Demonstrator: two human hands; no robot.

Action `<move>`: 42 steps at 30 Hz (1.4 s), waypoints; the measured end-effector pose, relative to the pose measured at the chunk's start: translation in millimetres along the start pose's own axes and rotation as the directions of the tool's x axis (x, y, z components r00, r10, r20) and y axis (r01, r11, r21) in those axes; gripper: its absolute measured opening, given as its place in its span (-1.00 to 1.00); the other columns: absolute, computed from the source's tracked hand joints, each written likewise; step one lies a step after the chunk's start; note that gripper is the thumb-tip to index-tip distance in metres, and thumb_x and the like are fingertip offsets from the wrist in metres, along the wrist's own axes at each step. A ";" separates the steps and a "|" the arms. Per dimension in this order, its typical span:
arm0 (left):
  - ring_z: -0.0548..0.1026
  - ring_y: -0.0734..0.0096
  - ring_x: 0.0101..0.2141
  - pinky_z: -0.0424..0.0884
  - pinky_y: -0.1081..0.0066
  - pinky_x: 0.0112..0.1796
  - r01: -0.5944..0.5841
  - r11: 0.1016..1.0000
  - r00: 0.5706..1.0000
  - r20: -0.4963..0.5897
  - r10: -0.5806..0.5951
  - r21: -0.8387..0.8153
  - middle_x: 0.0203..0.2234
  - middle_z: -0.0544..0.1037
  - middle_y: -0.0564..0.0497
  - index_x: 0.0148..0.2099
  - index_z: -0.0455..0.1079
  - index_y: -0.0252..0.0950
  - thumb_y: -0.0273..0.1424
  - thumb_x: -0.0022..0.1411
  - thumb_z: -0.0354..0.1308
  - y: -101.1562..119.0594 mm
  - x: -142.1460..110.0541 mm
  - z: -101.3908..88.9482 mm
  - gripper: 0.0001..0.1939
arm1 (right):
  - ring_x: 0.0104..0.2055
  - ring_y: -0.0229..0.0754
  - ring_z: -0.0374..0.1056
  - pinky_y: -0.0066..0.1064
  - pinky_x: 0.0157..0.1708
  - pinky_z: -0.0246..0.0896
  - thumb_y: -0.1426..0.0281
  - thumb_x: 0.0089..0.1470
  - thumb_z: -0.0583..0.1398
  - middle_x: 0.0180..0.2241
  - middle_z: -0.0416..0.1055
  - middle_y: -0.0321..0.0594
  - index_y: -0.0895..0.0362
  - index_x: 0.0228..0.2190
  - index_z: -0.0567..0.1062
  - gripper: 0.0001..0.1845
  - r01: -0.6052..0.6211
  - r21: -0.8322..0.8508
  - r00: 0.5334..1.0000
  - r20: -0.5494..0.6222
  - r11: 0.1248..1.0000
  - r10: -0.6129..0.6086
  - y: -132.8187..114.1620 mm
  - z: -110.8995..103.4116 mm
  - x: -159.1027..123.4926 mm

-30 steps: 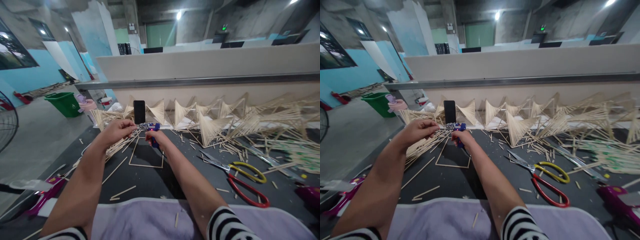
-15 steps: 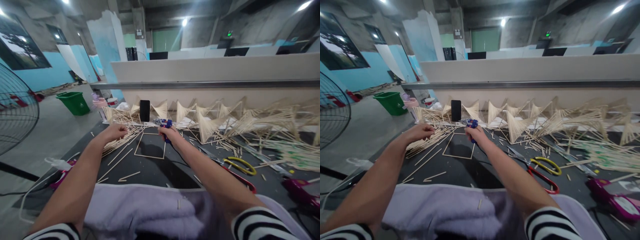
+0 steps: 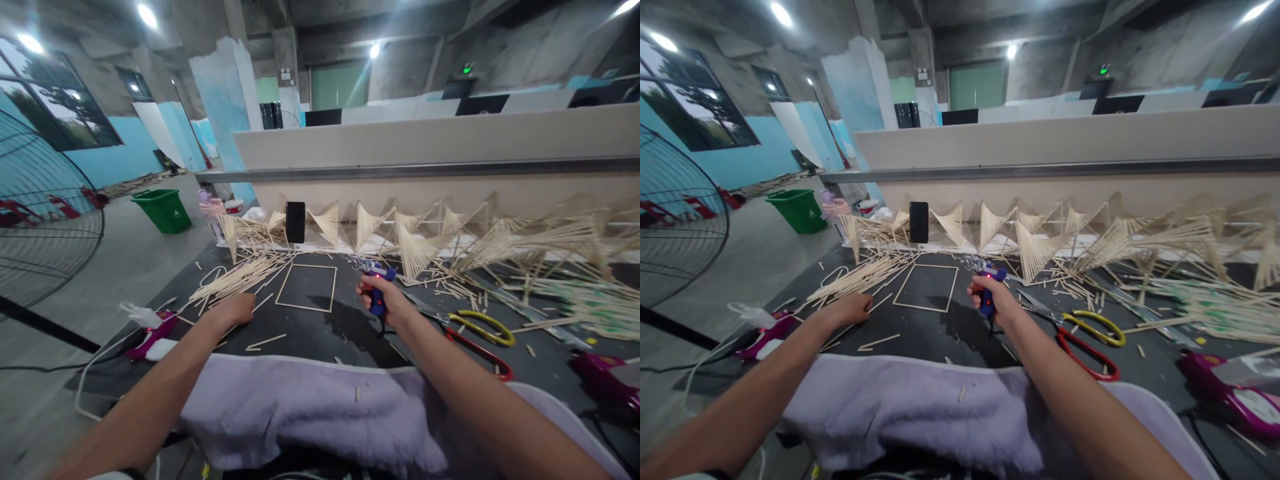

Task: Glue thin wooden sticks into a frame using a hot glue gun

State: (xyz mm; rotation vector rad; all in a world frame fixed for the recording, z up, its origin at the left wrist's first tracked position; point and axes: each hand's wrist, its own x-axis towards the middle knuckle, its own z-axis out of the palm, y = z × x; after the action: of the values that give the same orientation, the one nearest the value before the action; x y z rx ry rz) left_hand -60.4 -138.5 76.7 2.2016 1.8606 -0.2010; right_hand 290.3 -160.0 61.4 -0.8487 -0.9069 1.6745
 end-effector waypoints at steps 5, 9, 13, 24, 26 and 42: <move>0.42 0.25 -0.46 0.20 0.40 -0.47 0.026 1.000 0.998 -0.054 -0.026 -0.002 -0.58 0.46 -0.11 -0.58 0.32 -0.32 -0.53 -0.23 0.08 11.8 -2.5 -0.4 -0.96 | -0.68 -0.43 0.04 -0.53 -0.69 -0.03 0.27 -0.15 0.19 -0.56 0.31 -0.30 0.16 -0.58 0.33 -0.79 -0.050 0.166 0.997 0.058 0.985 0.041 25.0 -7.7 1.7; 0.39 0.34 -0.46 0.21 0.44 -0.48 -0.017 0.998 0.991 -0.131 0.009 -0.061 -0.57 0.43 -0.02 -0.51 0.30 -0.31 -0.47 -0.13 0.04 4.3 3.1 -26.8 -0.96 | -0.68 -0.43 0.00 -0.53 -0.69 -0.07 0.25 -0.13 0.17 -0.56 0.28 -0.30 0.15 -0.58 0.32 -0.78 -0.066 0.214 0.996 0.066 0.975 0.053 31.5 -15.2 2.4; 0.33 0.50 -0.59 0.20 0.53 -0.58 -0.185 0.832 0.964 -0.262 0.049 -0.524 -0.59 0.37 0.10 -0.17 0.24 -0.31 -0.31 0.04 0.01 4.2 7.7 -54.2 -0.72 | -0.69 -0.44 -0.01 -0.53 -0.70 -0.12 0.26 -0.11 0.16 -0.58 0.25 -0.32 0.15 -0.58 0.31 -0.78 -0.059 0.238 0.994 0.107 0.969 0.035 30.4 -20.0 1.1; 0.28 0.66 -0.61 0.19 0.63 -0.61 -0.218 0.254 0.973 -0.189 0.134 -0.942 -0.56 0.36 0.11 -0.22 0.26 -0.34 -0.29 -0.01 0.17 36.3 29.2 -28.1 -0.68 | -0.70 -0.41 -0.01 -0.50 -0.68 -0.11 0.26 -0.11 0.15 -0.58 0.26 -0.32 0.14 -0.58 0.31 -0.79 -0.096 0.170 0.991 0.113 0.981 0.078 30.3 -18.1 -0.8; 0.27 0.66 -0.63 0.17 0.63 -0.63 -0.197 0.245 0.971 -0.153 0.186 -0.949 -0.57 0.36 0.10 -0.24 0.26 -0.34 -0.29 0.00 0.16 36.7 29.1 -23.5 -0.71 | -0.71 -0.42 -0.01 -0.50 -0.68 -0.12 0.26 -0.09 0.14 -0.58 0.25 -0.32 0.14 -0.58 0.32 -0.79 -0.102 0.167 0.989 0.126 0.981 0.082 30.7 -18.2 0.5; 0.18 0.64 -0.70 0.05 0.58 -0.64 -0.065 0.224 0.781 0.090 0.619 -0.972 -0.65 0.40 0.06 -0.16 0.21 -0.34 -0.25 0.11 0.06 75.4 18.0 16.3 -0.70 | -0.55 -0.36 0.15 -0.49 -0.60 0.07 0.37 -0.14 0.21 -0.39 0.33 -0.24 0.11 -0.50 0.37 -0.89 -0.044 0.144 0.999 0.001 0.989 0.045 32.6 -3.4 1.6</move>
State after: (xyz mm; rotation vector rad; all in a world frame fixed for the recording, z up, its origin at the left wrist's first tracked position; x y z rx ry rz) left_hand 17.7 -137.4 64.0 1.3822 0.6959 0.3713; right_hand 278.7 -164.7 31.0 -0.7774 -0.7599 1.7544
